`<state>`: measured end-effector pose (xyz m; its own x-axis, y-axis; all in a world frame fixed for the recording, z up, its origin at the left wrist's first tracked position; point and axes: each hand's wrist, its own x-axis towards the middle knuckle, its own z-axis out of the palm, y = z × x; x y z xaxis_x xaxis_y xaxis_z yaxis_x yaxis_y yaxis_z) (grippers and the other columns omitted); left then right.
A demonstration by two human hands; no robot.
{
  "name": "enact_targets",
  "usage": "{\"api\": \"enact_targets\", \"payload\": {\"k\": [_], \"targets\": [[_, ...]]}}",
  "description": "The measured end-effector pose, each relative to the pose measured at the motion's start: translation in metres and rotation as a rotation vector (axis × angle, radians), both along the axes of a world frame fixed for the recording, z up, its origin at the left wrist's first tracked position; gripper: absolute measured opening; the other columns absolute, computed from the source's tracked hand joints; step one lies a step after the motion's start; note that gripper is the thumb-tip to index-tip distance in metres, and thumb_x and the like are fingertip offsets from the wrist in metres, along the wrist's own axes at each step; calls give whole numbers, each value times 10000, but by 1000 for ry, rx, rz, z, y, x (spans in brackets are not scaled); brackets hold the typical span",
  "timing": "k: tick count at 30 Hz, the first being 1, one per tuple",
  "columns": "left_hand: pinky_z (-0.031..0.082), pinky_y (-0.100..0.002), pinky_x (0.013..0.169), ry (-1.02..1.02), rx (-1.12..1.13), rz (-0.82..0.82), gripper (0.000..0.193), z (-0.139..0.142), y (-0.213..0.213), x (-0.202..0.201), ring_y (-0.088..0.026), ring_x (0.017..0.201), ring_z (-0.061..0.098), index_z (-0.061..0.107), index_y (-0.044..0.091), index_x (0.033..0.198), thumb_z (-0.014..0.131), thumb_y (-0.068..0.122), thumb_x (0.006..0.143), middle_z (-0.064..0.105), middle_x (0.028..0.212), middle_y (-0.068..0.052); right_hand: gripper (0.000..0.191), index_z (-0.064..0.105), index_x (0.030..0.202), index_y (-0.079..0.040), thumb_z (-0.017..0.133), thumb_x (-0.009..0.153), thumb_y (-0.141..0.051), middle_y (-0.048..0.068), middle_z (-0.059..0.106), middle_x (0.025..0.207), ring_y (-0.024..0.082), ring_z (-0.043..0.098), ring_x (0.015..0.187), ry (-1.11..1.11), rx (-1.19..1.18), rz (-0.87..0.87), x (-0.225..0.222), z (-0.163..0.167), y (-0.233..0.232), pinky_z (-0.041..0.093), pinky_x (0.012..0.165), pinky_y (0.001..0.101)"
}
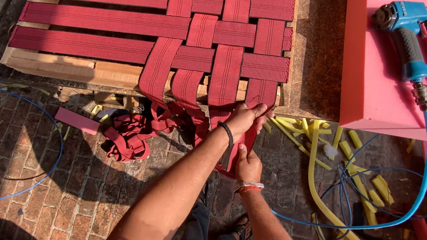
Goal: The person weaves red webbing straps in a crisscross pattern over a wooden frame, pulling each strap taut and stapling the ends to the frame with a pneumatic nail gun. They cut a strap with scissors, tuck loose ends under the weave, and press the woven surface flat by hand.
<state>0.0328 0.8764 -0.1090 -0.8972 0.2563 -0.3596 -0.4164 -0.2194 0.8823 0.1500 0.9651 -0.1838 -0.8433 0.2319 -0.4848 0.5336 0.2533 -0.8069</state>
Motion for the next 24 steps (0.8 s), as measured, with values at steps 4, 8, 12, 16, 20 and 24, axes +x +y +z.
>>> {"api": "enact_targets", "payload": {"k": [4, 8, 12, 16, 20, 24], "targets": [[381, -327, 492, -68, -178, 85, 481, -23, 14, 2, -131, 499, 447, 726, 28, 820, 611, 450, 1022, 513, 572, 11, 470, 729, 1089, -24, 703, 904, -455, 59, 766, 905, 177, 705, 822, 75, -242, 88, -17, 33, 32, 530, 763, 341], [521, -274, 623, 82, -180, 215, 454, -46, 14, -2, -92, 589, 563, 719, 37, 778, 649, 441, 973, 626, 642, 39, 663, 736, 1106, -10, 563, 928, -624, 101, 783, 941, 208, 727, 835, 130, -405, 115, -86, 65, 64, 543, 745, 336], [440, -346, 563, 138, -455, 300, 287, -55, 26, -6, -138, 597, 551, 681, -7, 930, 613, 262, 1003, 634, 718, -50, 836, 815, 1053, -17, 479, 955, -776, 262, 679, 813, 247, 598, 690, -134, 93, 226, -137, 82, 61, 447, 660, 415], [383, -432, 635, -383, -284, 380, 509, -67, 55, 36, -240, 673, 509, 484, 31, 1407, 562, 453, 1134, 712, 901, -155, 944, 718, 1124, 34, 465, 874, -841, 119, 745, 944, 224, 713, 833, -174, -101, -64, -145, 84, 50, 574, 787, 415], [509, -433, 747, 1184, -1299, 287, 189, -83, 48, 71, -223, 807, 640, 620, 86, 1129, 553, 46, 958, 679, 976, -76, 990, 649, 1265, 50, 463, 850, -830, 166, 738, 1090, 265, 737, 986, -176, -155, -113, -142, 83, 48, 594, 907, 439], [388, -369, 534, 528, -515, 230, 191, -104, 37, 44, -237, 574, 517, 610, 34, 871, 672, 121, 1029, 565, 703, -107, 901, 668, 1248, 90, 572, 860, -717, 255, 747, 1097, 353, 744, 991, -183, -428, -115, -137, 77, 50, 607, 922, 448]]}}
